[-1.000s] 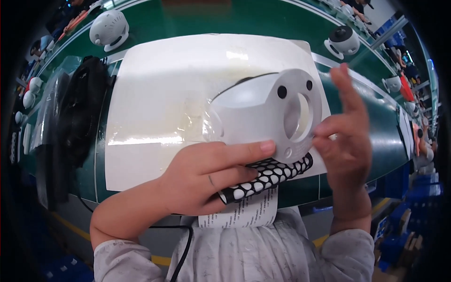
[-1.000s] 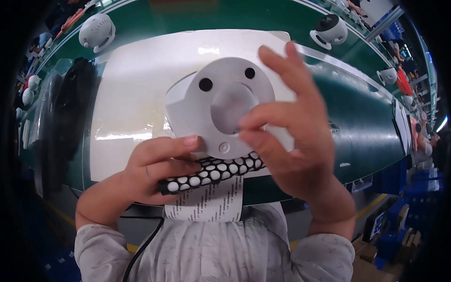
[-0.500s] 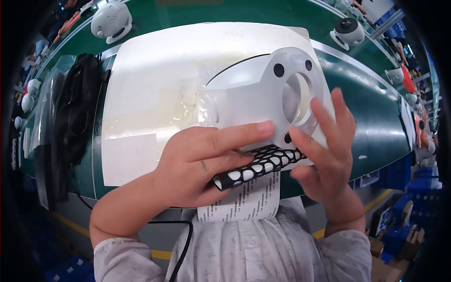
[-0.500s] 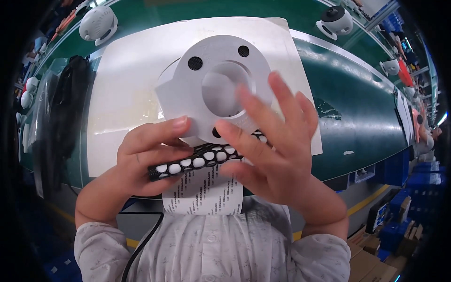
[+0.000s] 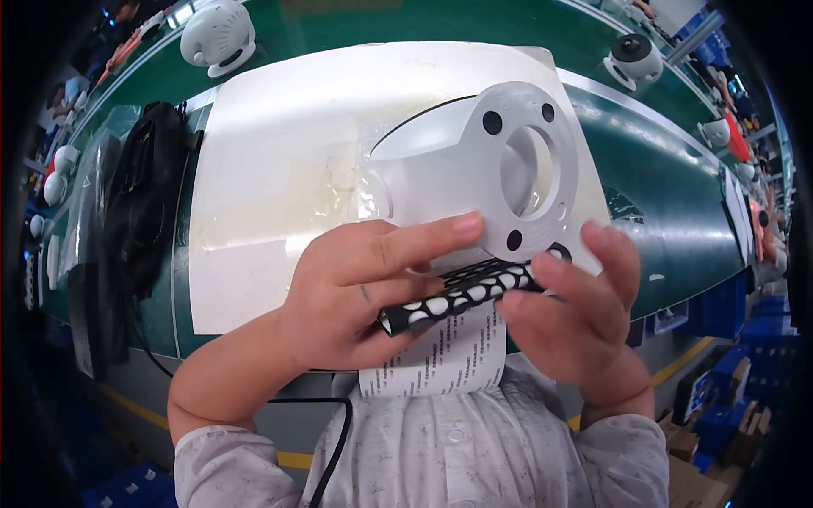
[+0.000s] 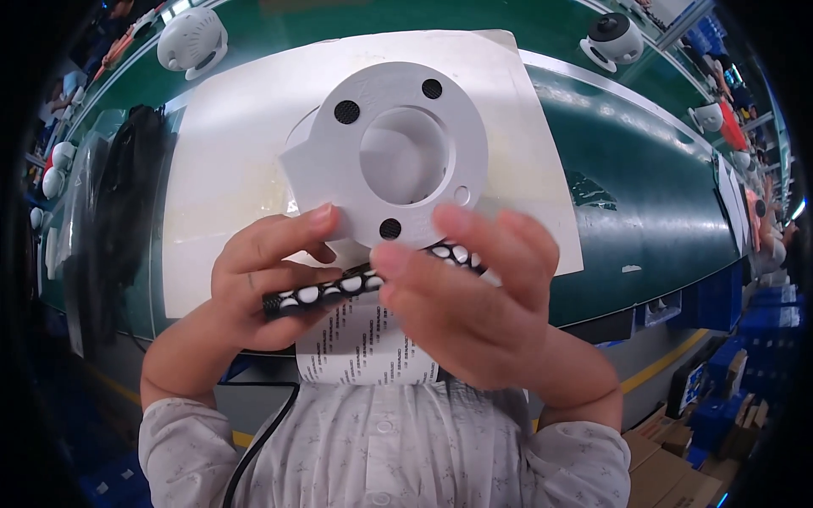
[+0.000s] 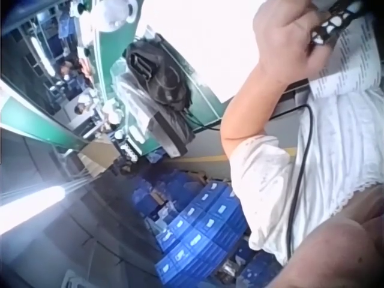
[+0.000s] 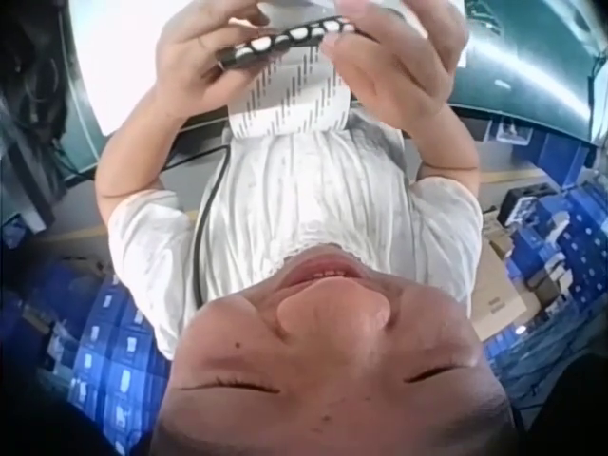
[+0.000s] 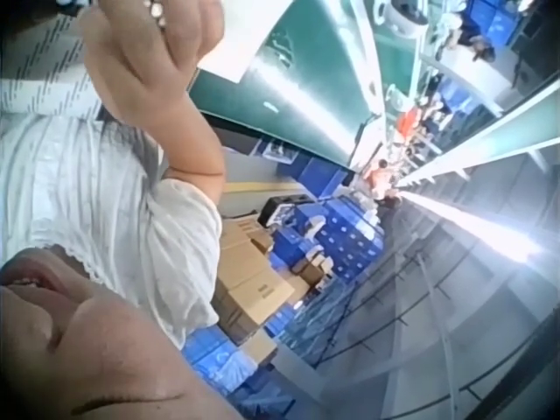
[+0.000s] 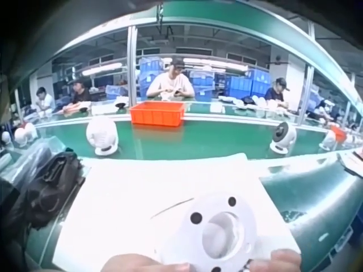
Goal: Assembling white plastic housings for electronic devices on a factory assembly line.
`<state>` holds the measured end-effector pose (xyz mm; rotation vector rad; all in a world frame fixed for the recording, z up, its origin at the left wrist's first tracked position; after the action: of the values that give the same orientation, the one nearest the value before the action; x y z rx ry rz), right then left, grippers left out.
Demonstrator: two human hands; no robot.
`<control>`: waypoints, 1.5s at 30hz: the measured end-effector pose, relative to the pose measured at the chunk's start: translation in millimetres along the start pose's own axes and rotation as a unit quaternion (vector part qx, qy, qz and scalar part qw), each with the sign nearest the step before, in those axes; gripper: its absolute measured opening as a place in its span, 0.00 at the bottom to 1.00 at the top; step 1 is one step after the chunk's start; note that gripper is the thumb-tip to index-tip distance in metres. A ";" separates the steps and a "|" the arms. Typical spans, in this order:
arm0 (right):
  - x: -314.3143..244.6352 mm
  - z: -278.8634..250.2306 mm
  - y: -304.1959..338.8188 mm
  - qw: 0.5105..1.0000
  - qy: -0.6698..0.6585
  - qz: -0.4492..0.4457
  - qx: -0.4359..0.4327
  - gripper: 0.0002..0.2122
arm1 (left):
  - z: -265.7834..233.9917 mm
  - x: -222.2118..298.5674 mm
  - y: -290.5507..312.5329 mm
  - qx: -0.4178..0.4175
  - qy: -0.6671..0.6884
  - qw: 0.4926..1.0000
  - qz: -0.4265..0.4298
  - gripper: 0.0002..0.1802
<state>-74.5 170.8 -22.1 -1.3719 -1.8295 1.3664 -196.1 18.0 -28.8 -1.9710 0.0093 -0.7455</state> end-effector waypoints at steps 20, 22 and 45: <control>49.4 -2.5 -3.5 0.934 -0.148 0.326 -0.024 0.03 | 1.7 0.0 0.7 -0.004 -0.016 1.000 -0.011 0.12; 45.1 -8.2 -7.9 0.952 -0.104 0.287 -0.037 0.04 | 2.1 -0.4 0.7 0.002 -0.015 1.000 -0.006 0.11; 249.4 64.7 -21.7 0.978 0.096 0.177 0.055 0.07 | -19.0 -23.6 17.3 0.101 0.012 0.929 -0.355 0.20</control>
<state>-233.1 368.4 -73.5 -1.7628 -1.4107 1.4202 -219.7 1.3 -48.3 -1.7539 -0.7728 -1.1746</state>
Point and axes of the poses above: each hand's wrist, its own y-axis away from the middle knuckle, its own z-axis out of the palm, x = y × z, the point moved 2 cm from there along -y, towards the middle knuckle, and after that the axes turned 14 degrees about x, right-handed, at the moved point
